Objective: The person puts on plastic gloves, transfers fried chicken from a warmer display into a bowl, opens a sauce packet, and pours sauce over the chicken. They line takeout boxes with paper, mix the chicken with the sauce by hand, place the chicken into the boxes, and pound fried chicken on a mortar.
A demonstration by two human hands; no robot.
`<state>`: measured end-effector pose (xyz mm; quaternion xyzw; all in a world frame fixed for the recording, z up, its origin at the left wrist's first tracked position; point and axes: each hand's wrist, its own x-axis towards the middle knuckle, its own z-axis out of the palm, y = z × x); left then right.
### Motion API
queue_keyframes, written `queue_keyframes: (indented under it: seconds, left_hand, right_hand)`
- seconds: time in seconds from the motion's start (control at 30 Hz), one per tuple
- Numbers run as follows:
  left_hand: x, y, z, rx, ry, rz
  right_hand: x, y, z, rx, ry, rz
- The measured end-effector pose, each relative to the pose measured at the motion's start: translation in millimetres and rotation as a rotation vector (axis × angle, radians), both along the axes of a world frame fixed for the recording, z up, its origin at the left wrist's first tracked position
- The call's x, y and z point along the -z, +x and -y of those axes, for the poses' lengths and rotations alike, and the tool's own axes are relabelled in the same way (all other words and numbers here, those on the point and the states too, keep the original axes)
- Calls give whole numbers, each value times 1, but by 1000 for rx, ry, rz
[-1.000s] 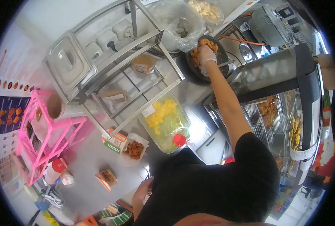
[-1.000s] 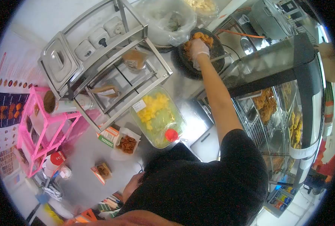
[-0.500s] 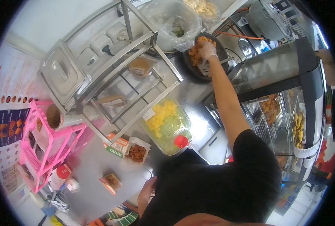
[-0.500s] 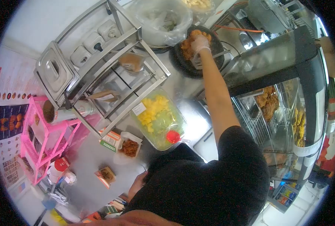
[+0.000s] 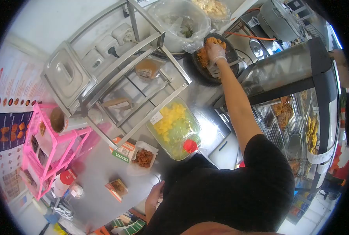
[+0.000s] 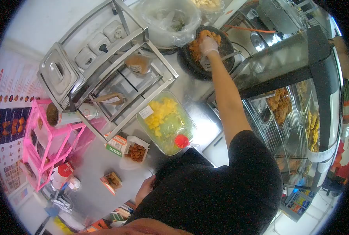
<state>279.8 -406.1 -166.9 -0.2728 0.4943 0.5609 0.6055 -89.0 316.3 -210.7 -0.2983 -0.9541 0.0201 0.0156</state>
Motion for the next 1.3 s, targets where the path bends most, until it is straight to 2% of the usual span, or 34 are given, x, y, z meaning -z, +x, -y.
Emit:
queue_keyframes:
  seconds: [0.13,0.2,0.27,0.4,0.47,0.53,0.57,0.67,0.73,0.77,0.83,0.87,0.9,0.93,0.97,1.0,1.03,1.07,1.1,1.13,1.17,1.23,1.3]
  left_hand:
    - [-9,-5,-5,-46,-15,45]
    - [-42,-26,-15,38,-57,-11]
    - [-28,-12,-11,-19,-26,-12]
    - [1,8,1,18,42,-135]
    - [23,18,10,-20,89,-70]
    - [20,13,9,-56,61,26]
    - [-2,2,-3,-59,9,54]
    - [-6,-5,-2,-117,36,168]
    - [-14,-5,1,-63,10,-26]
    - [-49,-14,-17,30,-51,-260]
    - [-67,-18,-17,242,-110,-598]
    - [-56,-17,-5,370,-104,-692]
    - [-60,-27,-4,489,-82,-734]
    - [-64,-37,-4,604,-57,-779]
    - [-84,-56,-23,710,-31,-766]
    - [-93,-68,-40,819,-1,-757]
    - [-92,-73,-49,774,56,-683]
    - [-90,-79,-58,723,91,-605]
    - [-91,-80,-69,658,105,-526]
    - [-122,-75,-105,753,102,-570]
    - [-131,-71,-124,839,136,-564]
    - [-139,-61,-158,982,199,-561]
    - [-133,-41,-188,1080,262,-538]
  right_hand:
    - [-24,-2,28,62,-73,83]
    - [-28,-3,34,118,-74,90]
    - [-28,-9,32,156,-190,164]
    - [-21,-24,22,200,-329,233]
    - [-64,-14,49,95,-282,337]
    - [-85,-8,66,24,-247,413]
    - [-86,-8,69,1,-236,436]
    - [-67,-8,57,-131,-41,431]
    - [-51,-7,38,-172,80,389]
    - [-52,0,37,-150,104,367]
    - [-99,35,80,167,-195,22]
    - [-124,53,102,299,-317,-193]
    - [-94,64,94,99,-99,-160]
    - [-159,103,147,232,-332,-320]
    - [-185,133,170,107,-258,-267]
    - [-193,153,186,213,-440,-376]
    - [-206,183,203,175,-472,-431]
    - [-219,218,228,186,-579,-630]
    - [-211,245,239,90,-555,-713]
    - [-235,292,251,113,-702,-670]
    - [-261,342,263,121,-860,-638]
    - [-242,430,275,132,-691,-767]
    - [-237,539,278,220,-668,-767]
